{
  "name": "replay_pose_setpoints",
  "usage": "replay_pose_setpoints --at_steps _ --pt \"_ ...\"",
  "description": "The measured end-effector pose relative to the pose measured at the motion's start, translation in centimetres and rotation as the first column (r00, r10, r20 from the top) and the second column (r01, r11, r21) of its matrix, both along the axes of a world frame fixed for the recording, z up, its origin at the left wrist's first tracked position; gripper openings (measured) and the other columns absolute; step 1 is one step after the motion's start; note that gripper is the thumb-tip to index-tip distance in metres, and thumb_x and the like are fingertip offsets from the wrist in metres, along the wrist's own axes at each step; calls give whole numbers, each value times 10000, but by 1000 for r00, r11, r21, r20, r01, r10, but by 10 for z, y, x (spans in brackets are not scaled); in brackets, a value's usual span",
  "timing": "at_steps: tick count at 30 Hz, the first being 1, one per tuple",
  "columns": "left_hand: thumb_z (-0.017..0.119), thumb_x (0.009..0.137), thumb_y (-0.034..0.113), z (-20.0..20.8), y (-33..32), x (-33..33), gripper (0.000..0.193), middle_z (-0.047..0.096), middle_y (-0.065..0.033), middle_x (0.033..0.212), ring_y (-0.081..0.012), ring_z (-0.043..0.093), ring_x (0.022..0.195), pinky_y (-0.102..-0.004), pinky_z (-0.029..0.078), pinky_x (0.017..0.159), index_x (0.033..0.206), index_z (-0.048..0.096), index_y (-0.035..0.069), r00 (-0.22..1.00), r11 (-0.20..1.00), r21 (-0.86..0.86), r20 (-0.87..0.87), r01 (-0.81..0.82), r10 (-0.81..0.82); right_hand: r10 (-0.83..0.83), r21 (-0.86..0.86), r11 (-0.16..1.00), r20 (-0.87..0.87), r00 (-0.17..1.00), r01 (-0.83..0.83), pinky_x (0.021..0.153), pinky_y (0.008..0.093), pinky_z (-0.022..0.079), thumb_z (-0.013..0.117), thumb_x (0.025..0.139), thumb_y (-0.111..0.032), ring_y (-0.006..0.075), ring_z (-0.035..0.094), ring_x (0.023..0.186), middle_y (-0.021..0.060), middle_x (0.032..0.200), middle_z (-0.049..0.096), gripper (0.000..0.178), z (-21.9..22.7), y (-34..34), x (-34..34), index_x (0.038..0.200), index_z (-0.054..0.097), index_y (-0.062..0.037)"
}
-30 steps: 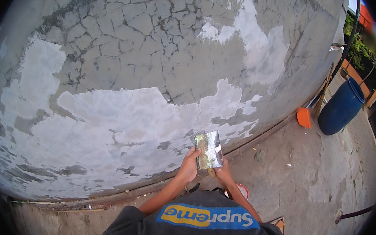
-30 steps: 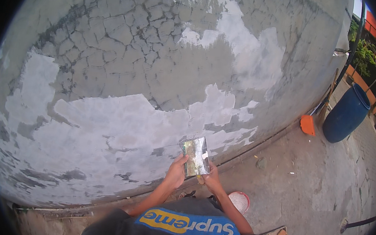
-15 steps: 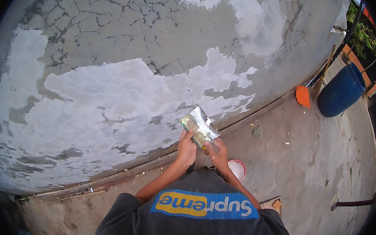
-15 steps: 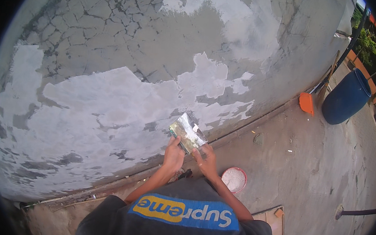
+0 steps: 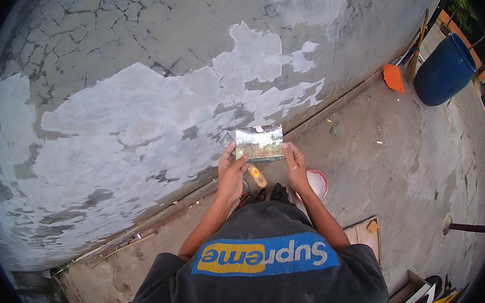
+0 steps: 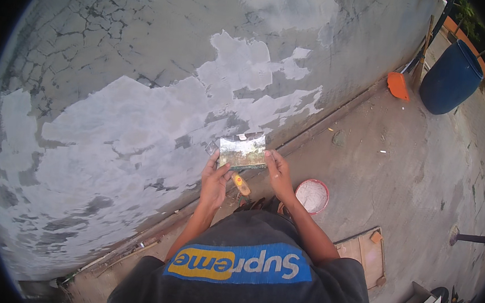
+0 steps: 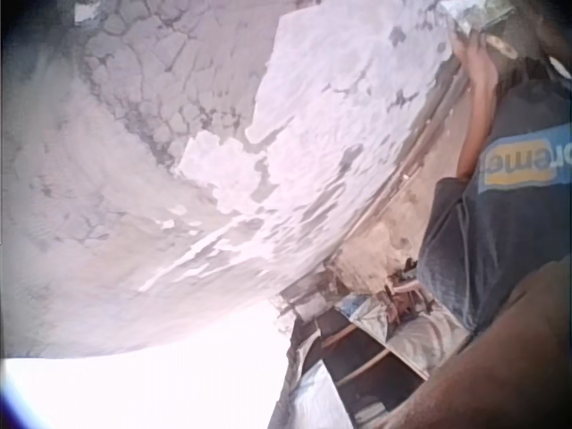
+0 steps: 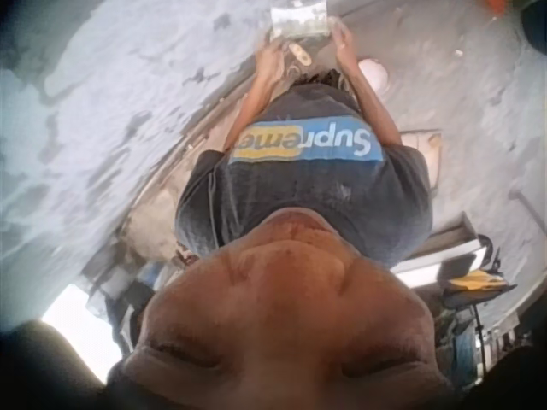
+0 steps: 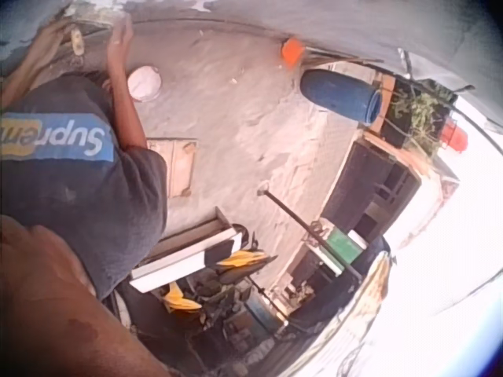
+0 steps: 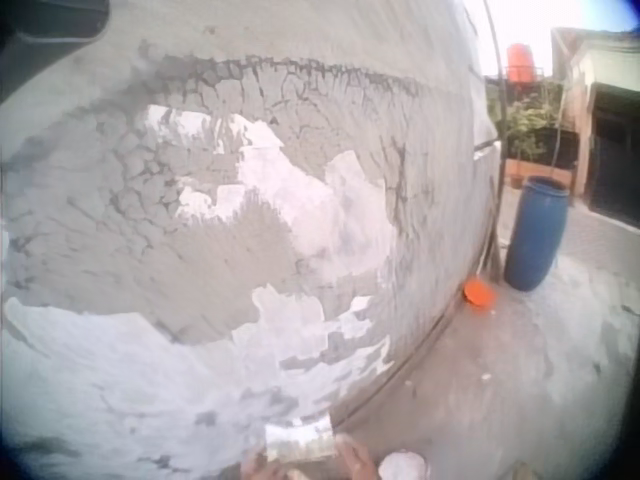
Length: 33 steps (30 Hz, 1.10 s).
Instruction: The person applies white plaster to a cracked concrete wall using a trowel and a smaller scraper. They repeatedly scoop plaster from a red bucket, spread it onto the wall, and smooth the surface. The person squats to reach lower sections and continues working on the same wall area throughout the clip.
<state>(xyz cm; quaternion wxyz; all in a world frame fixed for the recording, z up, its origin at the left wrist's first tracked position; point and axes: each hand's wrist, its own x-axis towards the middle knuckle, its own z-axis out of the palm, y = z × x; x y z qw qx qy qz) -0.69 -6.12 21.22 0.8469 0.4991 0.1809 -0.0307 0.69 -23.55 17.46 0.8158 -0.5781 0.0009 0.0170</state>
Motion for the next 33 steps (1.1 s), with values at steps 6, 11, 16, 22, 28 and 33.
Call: replay_pose_setpoints --at_steps 6,11,16,22,28,33 --pt "558 887 -57 -8 -11 -1 589 543 -101 1210 -162 567 1036 -306 469 873 1409 299 28 995 995 -44 -1 -95 95 10 50 999 -82 997 -6 873 236 421 567 967 -248 91 543 973 41 1044 632 321 19 35 -8 1141 591 21" --pt "555 898 -29 -22 3 1 559 525 -111 1190 -180 551 1061 -352 503 845 1394 303 23 999 999 5 -35 -34 34 -97 84 990 -160 982 112 741 257 455 619 933 -214 72 555 828 29 929 657 258 -30 60 9 1020 636 29" --pt "527 931 81 -55 78 6 548 460 -105 1249 -202 532 1128 -332 520 754 1412 274 8 971 991 120 -234 67 -37 -204 -129 974 -130 970 187 697 252 453 627 918 -165 67 545 787 12 916 646 215 -16 73 31 1031 631 18" --pt "489 929 87 -121 227 12 410 562 -82 1141 -177 633 972 -233 457 541 1329 444 13 851 914 178 -462 365 -250 -426 -114 898 13 904 425 664 280 454 619 885 -115 112 572 733 48 847 648 178 -38 127 76 978 637 35" --pt "455 909 48 -166 301 18 394 608 -84 1153 -165 657 873 -230 439 505 1297 512 6 679 822 54 -596 567 -429 -641 -493 538 288 712 684 701 351 470 561 862 -38 324 575 727 176 847 570 196 30 175 107 1004 610 86" --pt "415 909 19 -169 303 17 395 597 -105 1183 -202 652 840 -302 566 651 1292 505 -16 638 824 -36 -614 566 -465 -642 -493 262 553 531 830 733 401 457 529 864 5 368 560 820 219 976 547 254 36 209 140 1092 555 112"
